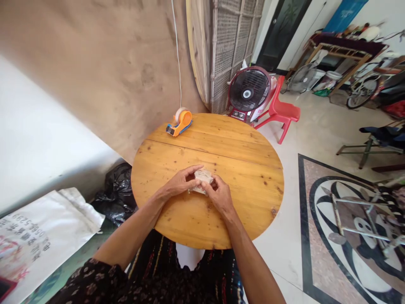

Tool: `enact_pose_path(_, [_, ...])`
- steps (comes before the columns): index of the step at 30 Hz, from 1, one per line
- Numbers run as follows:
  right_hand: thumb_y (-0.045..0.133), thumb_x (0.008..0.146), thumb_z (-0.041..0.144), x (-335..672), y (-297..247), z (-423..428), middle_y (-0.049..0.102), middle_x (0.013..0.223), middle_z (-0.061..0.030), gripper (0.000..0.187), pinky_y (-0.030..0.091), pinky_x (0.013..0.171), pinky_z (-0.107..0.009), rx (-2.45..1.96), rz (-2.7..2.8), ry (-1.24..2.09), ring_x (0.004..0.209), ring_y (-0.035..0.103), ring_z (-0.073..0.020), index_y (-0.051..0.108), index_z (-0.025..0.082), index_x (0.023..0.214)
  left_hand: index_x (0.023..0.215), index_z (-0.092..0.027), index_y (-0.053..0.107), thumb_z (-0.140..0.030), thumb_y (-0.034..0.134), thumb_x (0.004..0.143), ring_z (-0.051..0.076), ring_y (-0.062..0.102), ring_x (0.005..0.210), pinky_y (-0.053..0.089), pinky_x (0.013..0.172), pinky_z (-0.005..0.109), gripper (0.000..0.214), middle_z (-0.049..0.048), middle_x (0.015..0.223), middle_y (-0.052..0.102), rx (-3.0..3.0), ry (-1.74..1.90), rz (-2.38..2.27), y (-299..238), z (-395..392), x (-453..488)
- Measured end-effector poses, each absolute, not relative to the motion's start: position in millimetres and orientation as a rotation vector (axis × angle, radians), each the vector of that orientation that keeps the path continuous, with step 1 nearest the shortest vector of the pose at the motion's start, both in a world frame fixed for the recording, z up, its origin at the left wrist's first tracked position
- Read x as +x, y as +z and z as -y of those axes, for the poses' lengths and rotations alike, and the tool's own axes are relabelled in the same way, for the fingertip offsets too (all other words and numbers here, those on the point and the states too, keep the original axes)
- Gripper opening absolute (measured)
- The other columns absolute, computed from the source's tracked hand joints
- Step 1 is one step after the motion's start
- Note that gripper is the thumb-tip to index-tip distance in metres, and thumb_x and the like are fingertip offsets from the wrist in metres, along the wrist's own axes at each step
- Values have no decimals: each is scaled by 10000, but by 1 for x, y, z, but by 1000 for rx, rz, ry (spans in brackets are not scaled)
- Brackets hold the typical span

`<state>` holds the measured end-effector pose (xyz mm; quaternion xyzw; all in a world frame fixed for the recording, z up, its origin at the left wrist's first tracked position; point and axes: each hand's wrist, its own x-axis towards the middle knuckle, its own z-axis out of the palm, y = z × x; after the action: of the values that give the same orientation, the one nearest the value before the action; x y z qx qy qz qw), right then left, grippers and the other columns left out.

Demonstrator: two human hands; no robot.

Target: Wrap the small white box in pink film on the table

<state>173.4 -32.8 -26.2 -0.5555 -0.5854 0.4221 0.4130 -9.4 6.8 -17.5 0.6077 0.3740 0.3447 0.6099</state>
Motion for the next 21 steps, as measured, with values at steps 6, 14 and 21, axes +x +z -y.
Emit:
enact_pose_path(6, [634, 800, 465, 170, -29, 34, 692, 791, -34, 411, 493, 661, -282, -1294, 1398, 1081, 703, 612, -174, 617, 165, 1081, 1451, -87, 278, -362, 782, 676, 229, 611, 1014, 476, 834, 301, 965, 175, 1191, 606, 1128, 838, -744, -22, -10, -7])
enact_pose_path(14, [559, 852, 488, 166, -26, 37, 678, 811, -30, 396, 497, 667, -293, -1340, 1512, 1037, 708, 608, -179, 617, 188, 1104, 1059, -105, 656, -369, 807, 655, 158, 614, 819, 447, 738, 242, 506, 91, 969, 675, 1029, 659, -591, -27, -12, -9])
enact_pose_path(21, [351, 953, 448, 164, -26, 39, 579, 1171, -122, 410, 394, 959, -438, -1497, 1866, 408, 1106, 523, -267, 623, 198, 1131, 1026, -108, 662, -301, 834, 622, 133, 609, 774, 449, 741, 242, 479, 68, 921, 679, 917, 680, -586, -25, -11, -7])
